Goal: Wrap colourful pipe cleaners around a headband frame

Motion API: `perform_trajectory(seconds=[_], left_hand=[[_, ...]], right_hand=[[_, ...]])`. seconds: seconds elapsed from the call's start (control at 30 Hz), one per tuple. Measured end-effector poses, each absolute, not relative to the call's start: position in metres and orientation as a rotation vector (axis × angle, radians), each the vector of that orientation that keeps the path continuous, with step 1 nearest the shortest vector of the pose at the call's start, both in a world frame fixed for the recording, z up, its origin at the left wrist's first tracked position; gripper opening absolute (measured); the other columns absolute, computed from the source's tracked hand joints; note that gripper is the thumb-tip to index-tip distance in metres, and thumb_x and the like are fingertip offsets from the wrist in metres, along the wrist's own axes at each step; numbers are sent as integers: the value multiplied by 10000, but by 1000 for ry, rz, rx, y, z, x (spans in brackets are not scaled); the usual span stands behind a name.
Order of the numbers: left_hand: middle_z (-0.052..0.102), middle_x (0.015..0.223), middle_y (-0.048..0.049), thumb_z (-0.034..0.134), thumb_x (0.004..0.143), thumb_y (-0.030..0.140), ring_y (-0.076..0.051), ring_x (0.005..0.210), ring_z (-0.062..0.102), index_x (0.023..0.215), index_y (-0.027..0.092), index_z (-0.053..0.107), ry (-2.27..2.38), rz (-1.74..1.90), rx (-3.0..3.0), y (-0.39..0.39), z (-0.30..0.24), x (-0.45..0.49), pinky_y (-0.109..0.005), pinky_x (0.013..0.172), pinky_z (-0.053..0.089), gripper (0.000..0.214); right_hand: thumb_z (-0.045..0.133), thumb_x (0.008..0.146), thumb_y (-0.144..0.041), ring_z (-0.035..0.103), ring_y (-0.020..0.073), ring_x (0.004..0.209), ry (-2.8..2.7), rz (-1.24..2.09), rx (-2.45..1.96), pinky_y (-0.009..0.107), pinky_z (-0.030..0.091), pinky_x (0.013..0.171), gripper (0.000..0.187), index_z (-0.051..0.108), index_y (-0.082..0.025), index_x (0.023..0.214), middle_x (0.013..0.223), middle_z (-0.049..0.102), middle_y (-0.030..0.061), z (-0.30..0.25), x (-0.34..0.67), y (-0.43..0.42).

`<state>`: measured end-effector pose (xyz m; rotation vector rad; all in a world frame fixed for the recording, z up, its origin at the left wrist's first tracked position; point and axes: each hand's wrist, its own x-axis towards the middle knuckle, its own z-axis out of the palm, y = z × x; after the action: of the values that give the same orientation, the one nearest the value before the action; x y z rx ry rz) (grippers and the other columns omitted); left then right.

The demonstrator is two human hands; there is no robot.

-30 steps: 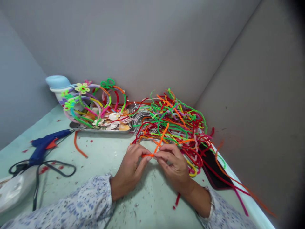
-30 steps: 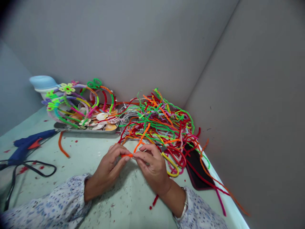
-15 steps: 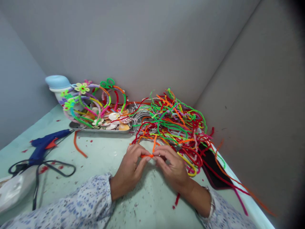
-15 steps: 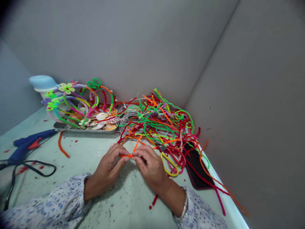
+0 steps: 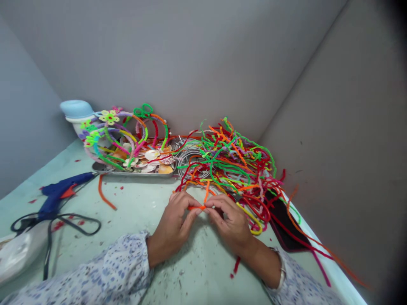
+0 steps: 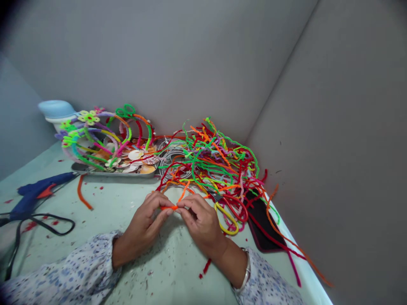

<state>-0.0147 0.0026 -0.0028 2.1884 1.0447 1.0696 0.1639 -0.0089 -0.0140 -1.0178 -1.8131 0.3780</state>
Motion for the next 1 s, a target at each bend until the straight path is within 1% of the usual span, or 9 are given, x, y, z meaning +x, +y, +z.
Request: perform_trajectory(seconds=[0.17, 0.4, 0.5, 0.63, 0.7, 0.83, 1.0], left_hand=[[599, 887, -40, 465, 932, 213, -196, 876, 525, 922, 207, 563, 1038, 1071, 2186, 3, -4, -15, -365, 826, 380, 99], [598, 869, -39, 471, 928, 210, -197, 857, 522, 910, 197, 565, 1039, 1049, 2228, 3, -4, -15, -369, 813, 372, 97], [595, 870, -38, 475, 926, 212, -198, 864, 521, 911, 197, 566, 1025, 1047, 2241, 2, -4, -15, -371, 819, 366, 93], [595, 882, -34, 472, 929, 202, -193, 869, 520, 932, 200, 560, 1026, 1048, 2230, 2, -4, -15, -371, 827, 358, 88], [593, 875, -33, 475, 928, 202, -192, 861, 518, 924, 198, 556, 1031, 1053, 2226, 3, -4, -15, -372, 828, 356, 82], [588, 868, -31, 480, 926, 202, -190, 854, 514, 917, 194, 552, 1027, 1062, 2232, 3, -4, -16, -368, 821, 355, 73], [592, 876, -38, 467, 927, 196, -197, 861, 514, 927, 195, 554, 1029, 1045, 2267, 2, -3, -16, -370, 819, 356, 87]], right_hand=[[571, 884, -175, 625, 177, 853, -1817, 413, -1034, 309, 527, 746, 104, 627, -234, 947, 895, 647, 40, -14, 164, -9], [503, 900, -156, 599, 172, 832, -1913, 466, -1071, 287, 500, 735, 116, 580, -208, 969, 889, 613, 45, -13, 167, -10], [505, 898, -161, 591, 167, 803, -1935, 513, -1077, 275, 485, 709, 106, 576, -206, 962, 877, 609, 40, -13, 168, -9], [538, 889, -174, 559, 134, 691, -1864, 543, -1061, 241, 460, 619, 84, 590, -209, 946, 857, 601, 23, -16, 168, -8], [553, 883, -176, 549, 125, 671, -1819, 541, -1062, 232, 450, 594, 81, 593, -210, 946, 871, 600, 22, -19, 167, -8], [560, 884, -175, 558, 133, 727, -1799, 556, -1065, 232, 448, 613, 75, 589, -208, 944, 897, 591, 29, -19, 165, -7], [513, 908, -185, 555, 155, 808, -1873, 595, -1061, 263, 444, 709, 60, 572, -190, 921, 877, 574, 37, -13, 167, -8]])
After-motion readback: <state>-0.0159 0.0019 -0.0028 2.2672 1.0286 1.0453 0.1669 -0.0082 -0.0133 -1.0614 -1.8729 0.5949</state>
